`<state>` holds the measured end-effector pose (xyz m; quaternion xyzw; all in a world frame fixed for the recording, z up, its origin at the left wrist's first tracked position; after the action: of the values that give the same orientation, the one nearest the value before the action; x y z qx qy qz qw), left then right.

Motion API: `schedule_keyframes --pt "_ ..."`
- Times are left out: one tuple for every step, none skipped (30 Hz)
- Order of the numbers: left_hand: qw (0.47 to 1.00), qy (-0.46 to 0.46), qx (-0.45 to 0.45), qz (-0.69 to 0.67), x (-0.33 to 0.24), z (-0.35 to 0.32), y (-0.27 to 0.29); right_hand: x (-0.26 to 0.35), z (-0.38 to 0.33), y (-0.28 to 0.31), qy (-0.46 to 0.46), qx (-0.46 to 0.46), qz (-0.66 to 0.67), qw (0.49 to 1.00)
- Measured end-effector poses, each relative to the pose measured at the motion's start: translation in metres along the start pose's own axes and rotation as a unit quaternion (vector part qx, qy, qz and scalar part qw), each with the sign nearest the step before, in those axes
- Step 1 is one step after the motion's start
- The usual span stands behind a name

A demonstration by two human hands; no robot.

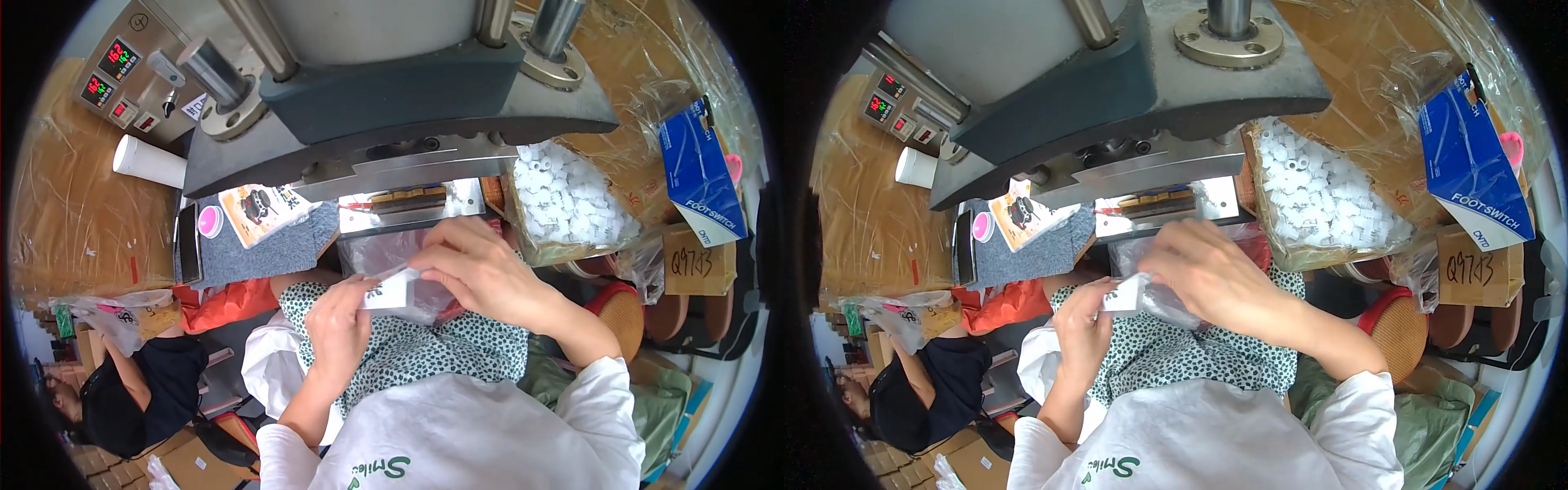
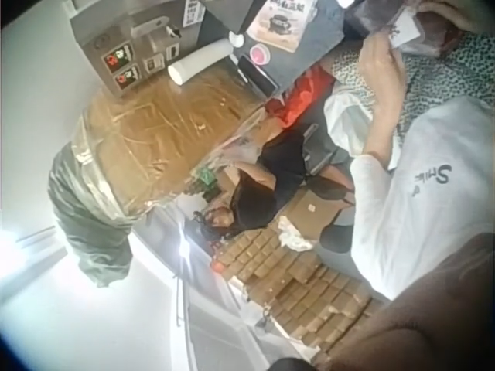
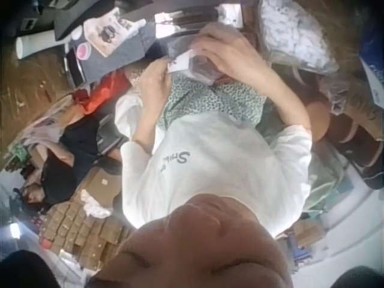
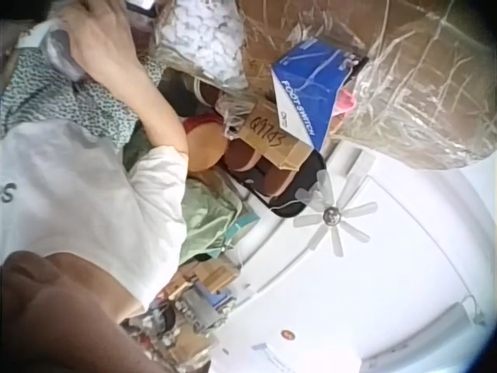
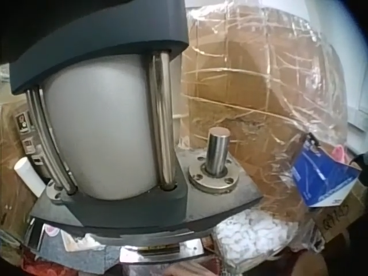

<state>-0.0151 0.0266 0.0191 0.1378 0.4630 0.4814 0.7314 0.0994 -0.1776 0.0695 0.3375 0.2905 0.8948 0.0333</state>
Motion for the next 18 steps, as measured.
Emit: schedule_keyframes --pt "0.999 -0.039 0.003 -0.022 0.0 0.0 -0.002 -0.003 -0.002 -0.004 -0.012 0.03 0.041 0.999" --pt "0.999 -0.04 0.003 -0.022 0.0 -0.002 -0.004 -0.005 -0.004 -0.007 -0.023 0.058 0.081 0.995" --pt "0.997 0.012 0.061 -0.055 0.002 -0.005 -0.01 -0.006 -0.006 -0.01 -0.023 0.058 0.08 0.995" --pt "0.987 0.063 0.119 -0.087 0.003 -0.008 -0.015 -0.012 -0.008 -0.012 -0.143 0.048 0.124 0.981" --pt "0.964 0.145 0.204 -0.093 0.001 -0.002 -0.019 -0.017 -0.011 -0.015 -0.26 0.039 0.165 0.951" --pt "0.964 0.145 0.201 -0.092 0.006 -0.002 -0.027 -0.015 -0.012 -0.016 -0.257 0.04 0.165 0.951" --pt "0.937 0.234 0.192 -0.175 0.019 -0.008 -0.042 -0.014 -0.011 -0.014 -0.223 -0.036 0.108 0.968" --pt "0.895 0.319 0.181 -0.255 0.026 -0.009 -0.054 -0.013 -0.011 -0.012 -0.189 -0.111 0.049 0.974" --pt "0.849 0.383 0.167 -0.324 0.023 0.0 -0.06 -0.012 -0.012 -0.007 -0.186 -0.135 0.03 0.973" --pt "0.814 0.425 0.169 -0.357 0.024 0.009 -0.067 -0.013 -0.015 -0.002 -0.185 -0.133 0.03 0.973" --pt "0.777 0.466 0.171 -0.388 0.026 0.016 -0.074 -0.015 -0.021 0.001 -0.218 -0.094 0.063 0.969" --pt "0.742 0.497 0.168 -0.418 0.02 0.027 -0.076 -0.017 -0.027 0.004 -0.25 -0.056 0.095 0.962" --pt "0.741 0.498 0.169 -0.418 0.019 0.033 -0.079 -0.016 -0.034 0.006 -0.224 -0.02 0.069 0.972" --pt "0.728 0.506 0.161 -0.434 0.02 0.038 -0.082 -0.013 -0.04 0.006 -0.216 -0.003 0.076 0.973" --pt "0.715 0.514 0.153 -0.449 0.02 0.04 -0.084 -0.009 -0.046 0.006 -0.208 0.014 0.083 0.974" --pt "0.714 0.515 0.152 -0.449 0.023 0.038 -0.087 -0.012 -0.057 0.004 -0.209 0.049 0.077 0.974" --pt "0.717 0.512 0.148 -0.45 0.026 0.034 -0.089 -0.016 -0.068 0.002 -0.209 0.05 0.08 0.973" --pt "0.717 0.508 0.146 -0.454 0.028 0.031 -0.09 -0.024 -0.083 -0.005 -0.314 0.108 0.095 0.939"
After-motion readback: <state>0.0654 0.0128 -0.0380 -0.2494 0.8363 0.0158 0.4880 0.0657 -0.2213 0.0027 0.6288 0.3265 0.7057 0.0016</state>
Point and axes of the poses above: each hand's wrist, its own z-axis towards the middle knuckle, its own y-axis out of the back of the hand, x = y × z, the point moved 2 cm from there along z, towards the middle knuckle, and after that the axes turned 15 degrees about -x, right-handed, at the moved point
